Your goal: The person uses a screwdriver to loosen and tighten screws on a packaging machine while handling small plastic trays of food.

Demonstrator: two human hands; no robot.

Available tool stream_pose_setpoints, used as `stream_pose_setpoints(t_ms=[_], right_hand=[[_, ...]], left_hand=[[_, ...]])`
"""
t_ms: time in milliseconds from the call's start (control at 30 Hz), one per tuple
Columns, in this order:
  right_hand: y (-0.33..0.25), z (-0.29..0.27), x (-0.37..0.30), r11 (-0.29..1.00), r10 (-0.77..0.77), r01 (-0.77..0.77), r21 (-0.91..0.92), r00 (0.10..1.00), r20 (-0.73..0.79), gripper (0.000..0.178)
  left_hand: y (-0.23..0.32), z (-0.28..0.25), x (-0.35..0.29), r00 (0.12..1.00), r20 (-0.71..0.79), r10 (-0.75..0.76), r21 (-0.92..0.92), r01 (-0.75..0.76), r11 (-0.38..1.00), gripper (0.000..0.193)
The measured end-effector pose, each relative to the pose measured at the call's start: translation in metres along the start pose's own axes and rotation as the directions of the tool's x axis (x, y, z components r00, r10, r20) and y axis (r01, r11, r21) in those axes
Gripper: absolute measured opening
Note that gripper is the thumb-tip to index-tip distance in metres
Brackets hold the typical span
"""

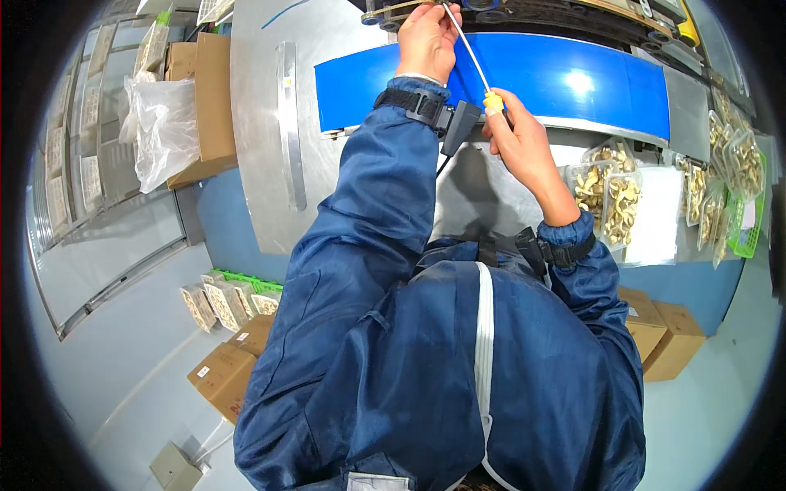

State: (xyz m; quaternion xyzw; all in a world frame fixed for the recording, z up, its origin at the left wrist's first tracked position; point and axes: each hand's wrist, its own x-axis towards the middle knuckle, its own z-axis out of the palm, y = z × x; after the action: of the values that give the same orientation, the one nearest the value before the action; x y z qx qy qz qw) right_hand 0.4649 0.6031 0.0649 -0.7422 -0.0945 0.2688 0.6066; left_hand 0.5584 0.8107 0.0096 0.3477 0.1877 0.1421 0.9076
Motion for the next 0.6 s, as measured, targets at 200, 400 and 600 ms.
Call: stream_pose_setpoints(t_ms=[200,400,600], right_hand=[[-0.003,-0.005,0.001,0.999,0.023,-0.023,-0.027,1.000,0.000,0.041],[-0.005,-0.006,0.002,0.998,0.027,-0.027,-0.064,1.000,0.001,0.040],[0.001,-0.006,0.001,0.995,0.042,-0.042,-0.093,0.999,0.000,0.040]], left_hand=[[-0.015,0.018,-0.012,0.956,-0.101,0.277,0.153,-0.260,0.953,0.019],[-0.022,0.012,-0.011,0.872,-0.092,0.481,0.267,-0.444,0.855,0.010],[-0.027,0.012,-0.015,0.784,-0.044,0.619,0.486,-0.525,0.699,0.009]])
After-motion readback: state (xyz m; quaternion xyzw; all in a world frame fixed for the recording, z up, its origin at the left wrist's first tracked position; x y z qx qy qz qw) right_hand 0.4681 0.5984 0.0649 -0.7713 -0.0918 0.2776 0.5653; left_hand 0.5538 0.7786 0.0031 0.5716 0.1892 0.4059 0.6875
